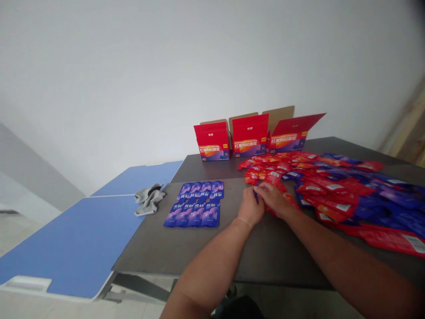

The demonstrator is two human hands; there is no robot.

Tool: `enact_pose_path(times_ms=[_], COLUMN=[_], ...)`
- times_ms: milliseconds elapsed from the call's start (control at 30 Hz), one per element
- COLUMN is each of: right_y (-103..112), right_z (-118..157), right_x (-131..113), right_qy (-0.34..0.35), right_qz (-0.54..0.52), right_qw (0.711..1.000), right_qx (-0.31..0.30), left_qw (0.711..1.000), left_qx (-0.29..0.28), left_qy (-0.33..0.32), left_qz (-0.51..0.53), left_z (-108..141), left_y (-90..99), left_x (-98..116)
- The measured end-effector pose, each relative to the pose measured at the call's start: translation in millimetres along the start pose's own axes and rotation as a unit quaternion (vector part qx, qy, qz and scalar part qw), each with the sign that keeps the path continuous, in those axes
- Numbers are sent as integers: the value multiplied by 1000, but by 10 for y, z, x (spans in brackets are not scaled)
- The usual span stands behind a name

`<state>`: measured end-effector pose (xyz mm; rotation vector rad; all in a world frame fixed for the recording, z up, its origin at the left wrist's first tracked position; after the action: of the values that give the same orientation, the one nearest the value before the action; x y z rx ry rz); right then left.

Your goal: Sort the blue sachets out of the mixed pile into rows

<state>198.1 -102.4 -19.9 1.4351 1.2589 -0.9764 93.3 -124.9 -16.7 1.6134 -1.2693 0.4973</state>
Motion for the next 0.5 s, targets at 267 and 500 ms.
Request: enact_pose_path(times_ms=[267,500], right_y=[21,-204], right_z=[-90,-13], right_x=[168,57], right_qy=[-30,-65], right_qz=[-40,-139], right_qw=[991,988], right_qx=[128,11], left_qw=[965,976], left_qx=[135,133], left_qy=[157,130], left_qz=[159,109], left_z=[-106,-93], left_y=[220,268], left_x=[-411,-420])
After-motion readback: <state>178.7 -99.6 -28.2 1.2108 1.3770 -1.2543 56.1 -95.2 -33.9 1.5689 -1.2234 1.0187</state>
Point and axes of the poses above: each hand's wrist, its own z-axis away from the middle knuckle, its own y-axis out of the back of the hand, x = y × z, the point moved 6 cm from there along -z, towards the middle knuckle, and after that the axes turned 3 degrees about -x, right-handed, at the moved point
